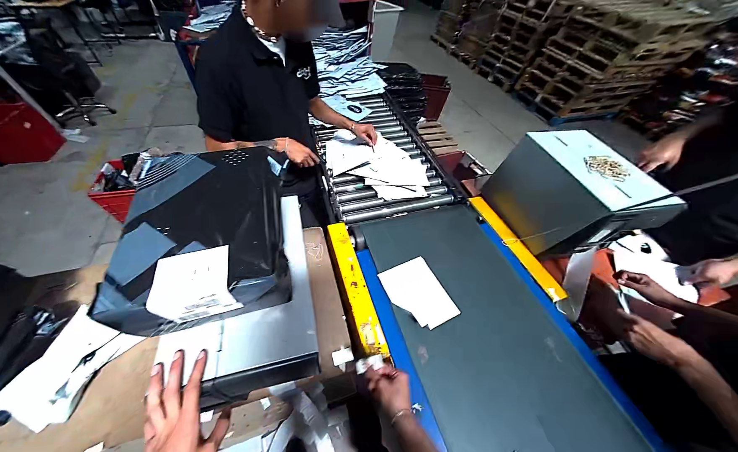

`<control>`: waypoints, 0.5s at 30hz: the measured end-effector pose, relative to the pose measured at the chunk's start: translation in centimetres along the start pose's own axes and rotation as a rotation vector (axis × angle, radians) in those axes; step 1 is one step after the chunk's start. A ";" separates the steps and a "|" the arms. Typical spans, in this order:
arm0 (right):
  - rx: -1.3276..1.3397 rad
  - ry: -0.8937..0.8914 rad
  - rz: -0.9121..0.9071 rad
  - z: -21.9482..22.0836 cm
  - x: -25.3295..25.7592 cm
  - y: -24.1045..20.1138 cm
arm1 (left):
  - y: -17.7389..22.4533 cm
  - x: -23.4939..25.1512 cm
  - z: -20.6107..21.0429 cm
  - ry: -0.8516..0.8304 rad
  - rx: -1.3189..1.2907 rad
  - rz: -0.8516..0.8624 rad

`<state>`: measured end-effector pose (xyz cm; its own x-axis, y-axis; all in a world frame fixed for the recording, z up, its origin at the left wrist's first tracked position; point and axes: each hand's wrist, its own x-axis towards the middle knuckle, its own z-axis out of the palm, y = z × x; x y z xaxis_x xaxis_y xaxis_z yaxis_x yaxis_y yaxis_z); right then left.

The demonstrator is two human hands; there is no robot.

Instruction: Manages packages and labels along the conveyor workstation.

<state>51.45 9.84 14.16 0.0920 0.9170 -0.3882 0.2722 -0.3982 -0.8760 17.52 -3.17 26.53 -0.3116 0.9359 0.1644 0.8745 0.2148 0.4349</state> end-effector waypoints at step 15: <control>-0.823 -0.057 0.134 -13.1 0.7 3.8 | 0.6 0.2 0.3 0.094 0.105 -0.124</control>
<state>65.08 9.32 14.26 0.1306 0.8516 -0.5076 0.8772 -0.3379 -0.3412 18.15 -2.77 26.54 -0.4486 0.8712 0.1994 0.8597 0.3595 0.3629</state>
